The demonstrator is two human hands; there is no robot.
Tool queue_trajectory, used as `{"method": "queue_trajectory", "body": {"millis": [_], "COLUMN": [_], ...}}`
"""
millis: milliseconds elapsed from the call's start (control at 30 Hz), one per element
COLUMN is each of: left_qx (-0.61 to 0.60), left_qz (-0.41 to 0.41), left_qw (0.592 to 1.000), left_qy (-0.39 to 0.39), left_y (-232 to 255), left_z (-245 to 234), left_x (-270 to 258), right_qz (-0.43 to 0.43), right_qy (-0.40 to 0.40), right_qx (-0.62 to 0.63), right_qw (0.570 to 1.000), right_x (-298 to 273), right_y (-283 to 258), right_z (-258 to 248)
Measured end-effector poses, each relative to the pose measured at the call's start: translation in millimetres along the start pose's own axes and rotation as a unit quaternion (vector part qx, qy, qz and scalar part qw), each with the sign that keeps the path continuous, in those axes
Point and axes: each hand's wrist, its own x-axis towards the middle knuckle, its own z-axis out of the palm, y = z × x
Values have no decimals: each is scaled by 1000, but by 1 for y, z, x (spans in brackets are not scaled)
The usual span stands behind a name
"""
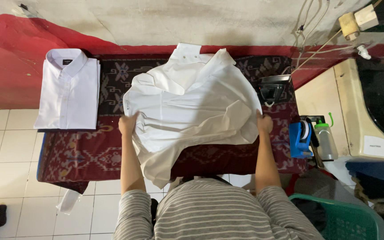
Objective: The person irons a white long-sleeved shirt on a patterned surface. They use an iron to press the sleeves and the main body of the shirt, smoothing the fabric by hand and folding parts of the garment between ironing strokes.
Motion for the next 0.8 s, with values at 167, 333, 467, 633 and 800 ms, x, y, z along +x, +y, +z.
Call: {"method": "queue_trajectory", "body": {"millis": [167, 333, 467, 633, 800], "left_qx": [-49, -94, -219, -227, -387], "left_qz": [-41, -67, -114, 15, -64], "left_qw": [982, 991, 962, 944, 909], "left_qy": [-178, -70, -120, -237, -139], "left_y": [-24, -39, -44, -55, -55], "left_z": [-8, -9, -13, -17, -2], "left_x": [-13, -33, -40, -56, -86], "right_qz": [5, 99, 149, 109, 134], "right_qy": [-179, -70, -165, -289, -165], "right_qx": [260, 344, 379, 406, 501], "right_qw": [949, 931, 898, 860, 839], "right_x": [-4, -21, -45, -79, -104], "right_y": [32, 44, 39, 54, 59], "right_z": [14, 7, -5, -11, 1]}}
